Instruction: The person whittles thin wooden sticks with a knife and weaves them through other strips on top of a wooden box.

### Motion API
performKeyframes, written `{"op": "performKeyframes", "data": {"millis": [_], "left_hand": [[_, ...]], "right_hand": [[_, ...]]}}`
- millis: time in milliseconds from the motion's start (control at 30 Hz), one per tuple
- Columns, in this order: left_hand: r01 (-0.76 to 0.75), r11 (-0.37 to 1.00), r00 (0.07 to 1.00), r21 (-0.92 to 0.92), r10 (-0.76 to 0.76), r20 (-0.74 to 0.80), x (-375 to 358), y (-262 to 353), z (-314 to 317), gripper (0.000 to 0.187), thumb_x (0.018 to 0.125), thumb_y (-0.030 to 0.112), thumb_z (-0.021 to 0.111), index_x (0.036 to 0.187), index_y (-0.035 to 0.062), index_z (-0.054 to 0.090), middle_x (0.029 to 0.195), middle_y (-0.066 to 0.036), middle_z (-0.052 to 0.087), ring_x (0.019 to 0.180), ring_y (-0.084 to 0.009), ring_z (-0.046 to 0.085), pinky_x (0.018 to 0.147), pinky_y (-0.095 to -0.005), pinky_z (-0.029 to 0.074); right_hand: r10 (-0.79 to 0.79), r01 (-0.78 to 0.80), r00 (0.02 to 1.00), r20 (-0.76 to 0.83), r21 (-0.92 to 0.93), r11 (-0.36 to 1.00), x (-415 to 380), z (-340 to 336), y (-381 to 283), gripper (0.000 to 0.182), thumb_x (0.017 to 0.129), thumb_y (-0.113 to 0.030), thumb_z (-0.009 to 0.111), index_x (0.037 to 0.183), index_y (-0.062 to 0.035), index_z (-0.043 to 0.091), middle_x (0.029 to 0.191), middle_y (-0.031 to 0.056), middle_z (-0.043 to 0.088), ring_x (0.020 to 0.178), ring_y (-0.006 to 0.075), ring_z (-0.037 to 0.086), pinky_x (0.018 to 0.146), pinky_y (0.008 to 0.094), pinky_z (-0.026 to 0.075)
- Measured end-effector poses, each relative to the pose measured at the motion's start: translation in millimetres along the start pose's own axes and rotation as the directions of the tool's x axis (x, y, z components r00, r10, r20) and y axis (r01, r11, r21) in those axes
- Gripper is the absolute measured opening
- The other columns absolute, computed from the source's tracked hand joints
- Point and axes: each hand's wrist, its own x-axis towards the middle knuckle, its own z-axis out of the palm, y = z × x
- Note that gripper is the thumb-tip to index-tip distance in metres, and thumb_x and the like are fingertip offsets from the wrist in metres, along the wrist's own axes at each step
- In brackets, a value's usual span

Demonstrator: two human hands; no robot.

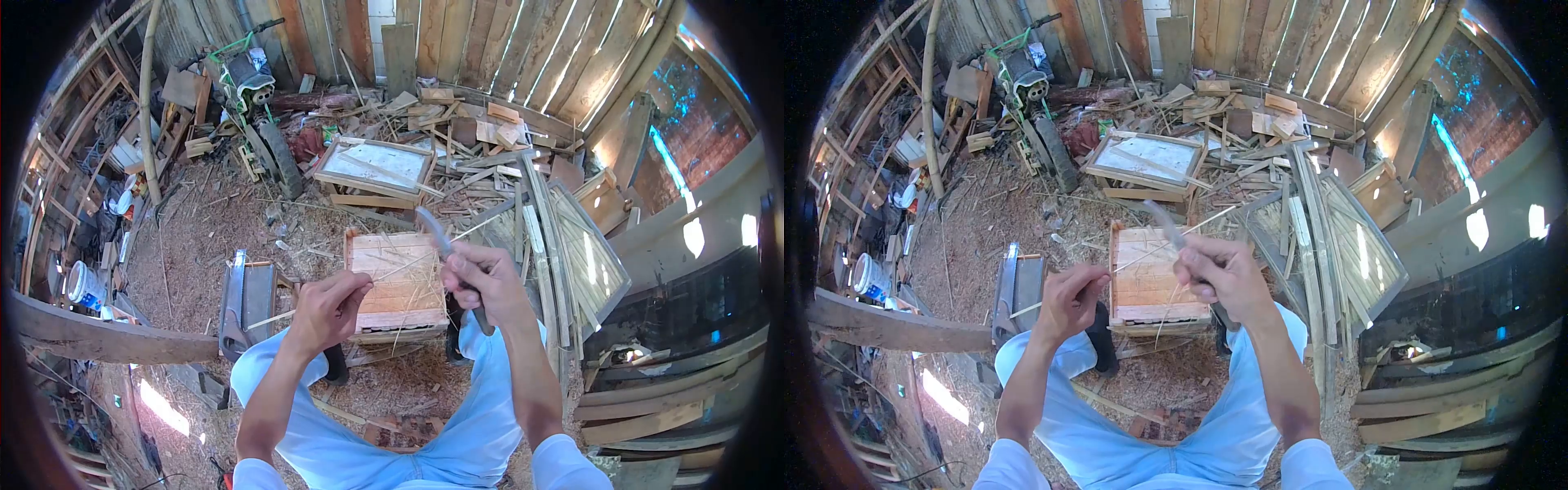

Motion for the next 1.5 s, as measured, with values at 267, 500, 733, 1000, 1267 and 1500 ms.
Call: {"op": "performKeyframes", "data": {"millis": [267, 500, 733, 1000, 1267, 1500], "left_hand": [[0.002, 1.000, 0.999, -0.001, -0.002, -0.039, -5, -6, 2, 0.008, 0.081, -0.002, 0.062, 0.089, 0.0008, 0.062, 0.070, -0.009, 0.060, 0.048, -0.0169, 0.051, 0.044, -0.0281, 0.039], [-0.018, 1.000, 0.998, -0.017, 0.017, -0.058, -5, -9, 1, 0.009, 0.081, -0.003, 0.062, 0.089, 0.0007, 0.063, 0.070, -0.010, 0.060, 0.046, -0.0169, 0.050, 0.043, -0.0275, 0.038], [0.049, 0.998, 0.999, -0.038, -0.050, -0.020, -5, -9, 1, 0.010, 0.080, -0.004, 0.062, 0.089, 0.0003, 0.063, 0.069, -0.010, 0.061, 0.047, -0.0164, 0.051, 0.044, -0.0271, 0.038], [0.017, 0.998, 0.999, -0.057, -0.019, -0.041, -4, -9, 2, 0.005, 0.081, -0.002, 0.063, 0.086, 0.0002, 0.063, 0.068, -0.009, 0.060, 0.047, -0.0156, 0.050, 0.044, -0.0273, 0.037], [0.051, 0.996, 0.999, -0.072, -0.052, -0.008, -7, -13, -3, 0.011, 0.078, -0.004, 0.063, 0.088, 0.0005, 0.062, 0.070, -0.009, 0.060, 0.047, -0.0174, 0.052, 0.044, -0.0279, 0.041], [0.048, 0.996, 0.999, -0.070, -0.048, 0.006, -4, -9, -5, 0.011, 0.078, -0.005, 0.063, 0.088, 0.0001, 0.062, 0.073, -0.010, 0.062, 0.051, -0.0176, 0.057, 0.046, -0.0280, 0.043]], "right_hand": [[-0.061, 0.061, 0.996, -0.065, 0.005, 0.998, -2, -7, 1, 0.031, 0.094, -0.013, 0.054, 0.122, 0.0009, 0.055, 0.072, 0.0010, 0.054, 0.048, 0.0017, 0.038, 0.040, 0.0151, 0.027], [-0.063, 0.071, 0.995, -0.082, 0.099, 0.993, -1, -20, -5, 0.033, 0.095, -0.016, 0.053, 0.124, 0.0001, 0.053, 0.070, -0.0003, 0.052, 0.047, 0.0016, 0.038, 0.040, 0.0158, 0.028], [0.012, -0.012, 1.000, 0.008, 0.021, 1.000, 3, -8, 3, 0.034, 0.096, -0.016, 0.052, 0.125, 0.0007, 0.051, 0.071, 0.0007, 0.053, 0.048, 0.0019, 0.038, 0.040, 0.0158, 0.027], [0.034, -0.031, 0.999, -0.017, 0.141, 0.990, 0, -10, 7, 0.036, 0.094, -0.015, 0.055, 0.127, -0.0004, 0.050, 0.073, 0.0020, 0.057, 0.048, 0.0013, 0.038, 0.040, 0.0148, 0.027], [-0.034, 0.046, 0.998, -0.053, 0.232, 0.972, 0, -22, 1, 0.034, 0.094, -0.015, 0.054, 0.126, -0.0011, 0.052, 0.074, 0.0016, 0.057, 0.048, 0.0012, 0.038, 0.040, 0.0154, 0.028], [0.024, -0.020, 0.999, -0.022, 0.153, 0.988, 4, -13, 4, 0.029, 0.094, -0.013, 0.055, 0.118, 0.0022, 0.055, 0.076, 0.0027, 0.056, 0.049, 0.0014, 0.039, 0.040, 0.0144, 0.029]]}}
